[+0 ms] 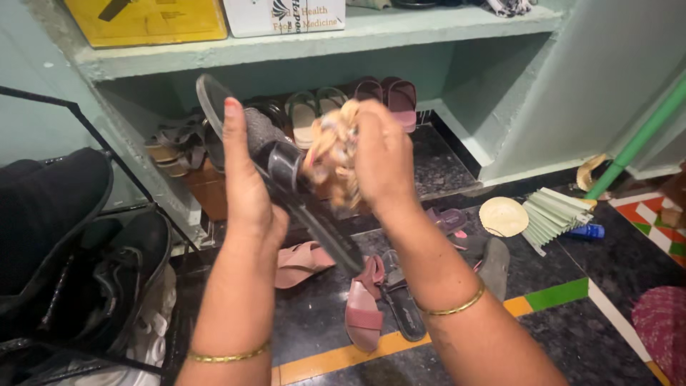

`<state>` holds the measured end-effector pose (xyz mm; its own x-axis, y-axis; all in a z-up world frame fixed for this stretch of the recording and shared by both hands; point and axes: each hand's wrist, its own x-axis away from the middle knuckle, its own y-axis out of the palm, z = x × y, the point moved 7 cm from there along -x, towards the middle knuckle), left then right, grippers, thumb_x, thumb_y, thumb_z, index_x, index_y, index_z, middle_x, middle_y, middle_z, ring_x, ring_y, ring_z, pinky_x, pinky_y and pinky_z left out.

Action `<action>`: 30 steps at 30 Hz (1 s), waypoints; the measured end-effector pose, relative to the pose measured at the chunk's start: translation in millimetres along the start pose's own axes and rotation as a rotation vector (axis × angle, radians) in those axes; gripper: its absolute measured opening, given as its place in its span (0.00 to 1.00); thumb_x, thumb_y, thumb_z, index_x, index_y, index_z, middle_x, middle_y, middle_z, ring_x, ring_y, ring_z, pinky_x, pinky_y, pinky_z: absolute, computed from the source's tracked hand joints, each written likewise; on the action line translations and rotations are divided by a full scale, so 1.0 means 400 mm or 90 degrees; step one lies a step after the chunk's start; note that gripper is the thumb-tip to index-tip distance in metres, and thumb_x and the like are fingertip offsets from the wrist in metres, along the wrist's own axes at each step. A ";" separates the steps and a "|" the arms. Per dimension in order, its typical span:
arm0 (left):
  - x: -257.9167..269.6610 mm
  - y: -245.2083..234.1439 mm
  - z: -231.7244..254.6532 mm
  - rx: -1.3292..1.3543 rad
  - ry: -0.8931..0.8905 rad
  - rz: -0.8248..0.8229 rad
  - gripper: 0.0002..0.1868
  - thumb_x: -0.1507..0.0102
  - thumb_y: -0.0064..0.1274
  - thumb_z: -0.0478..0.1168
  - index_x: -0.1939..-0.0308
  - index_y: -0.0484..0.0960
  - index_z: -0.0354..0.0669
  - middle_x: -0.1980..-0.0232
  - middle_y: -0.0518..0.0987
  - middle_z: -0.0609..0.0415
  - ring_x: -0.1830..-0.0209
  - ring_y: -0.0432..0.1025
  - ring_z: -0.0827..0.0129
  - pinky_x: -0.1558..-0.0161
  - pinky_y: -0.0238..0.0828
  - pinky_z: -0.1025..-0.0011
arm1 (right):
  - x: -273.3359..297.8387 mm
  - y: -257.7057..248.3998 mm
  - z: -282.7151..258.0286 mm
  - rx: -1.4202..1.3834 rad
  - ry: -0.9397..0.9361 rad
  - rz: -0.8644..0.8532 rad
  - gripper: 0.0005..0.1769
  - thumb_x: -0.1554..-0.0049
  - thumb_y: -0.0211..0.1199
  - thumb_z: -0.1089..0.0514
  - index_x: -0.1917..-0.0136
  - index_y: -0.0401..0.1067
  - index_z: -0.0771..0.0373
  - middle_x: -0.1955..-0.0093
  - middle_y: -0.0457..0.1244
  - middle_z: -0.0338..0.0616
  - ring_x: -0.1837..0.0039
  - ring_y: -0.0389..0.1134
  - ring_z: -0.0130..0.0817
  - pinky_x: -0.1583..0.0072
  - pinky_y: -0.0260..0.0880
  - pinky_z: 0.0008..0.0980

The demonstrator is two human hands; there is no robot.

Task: The person sits on the floor and wipes several pairs of slippers with a cloth, then places them on a wooden box and a metal shoe rack.

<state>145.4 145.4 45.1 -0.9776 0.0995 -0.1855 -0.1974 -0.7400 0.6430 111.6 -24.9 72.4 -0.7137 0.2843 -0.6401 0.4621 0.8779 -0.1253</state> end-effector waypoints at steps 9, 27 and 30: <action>0.007 0.027 -0.131 0.102 -0.133 -0.081 0.32 0.37 0.49 0.64 0.39 0.76 0.46 0.48 0.81 0.55 0.51 0.78 0.70 0.49 0.76 0.70 | 0.070 0.095 -0.005 -0.100 -0.147 -0.169 0.21 0.30 0.53 0.57 0.25 0.67 0.59 0.32 0.59 0.46 0.28 0.61 0.35 0.25 0.59 0.32; -0.018 -0.126 -0.214 -0.273 -0.031 0.055 0.26 0.34 0.43 0.55 0.43 0.78 0.40 0.55 0.83 0.56 0.57 0.79 0.69 0.61 0.76 0.68 | 0.113 0.138 -0.070 0.104 -0.348 -0.090 0.21 0.48 0.60 0.70 0.45 0.80 0.54 0.43 0.66 0.42 0.39 0.67 0.36 0.36 0.65 0.39; -0.008 -0.117 -0.202 -0.278 -0.056 0.018 0.32 0.31 0.40 0.61 0.45 0.82 0.37 0.57 0.84 0.54 0.59 0.78 0.69 0.61 0.75 0.70 | 0.061 0.124 0.034 -0.056 -0.194 -0.038 0.21 0.45 0.57 0.70 0.43 0.79 0.54 0.43 0.65 0.46 0.38 0.68 0.37 0.36 0.70 0.33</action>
<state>163.6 125.9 -44.7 -0.9884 0.1175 -0.0964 -0.1396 -0.9528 0.2697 124.3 20.5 40.4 -0.5411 0.1141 -0.8332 0.3678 0.9231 -0.1125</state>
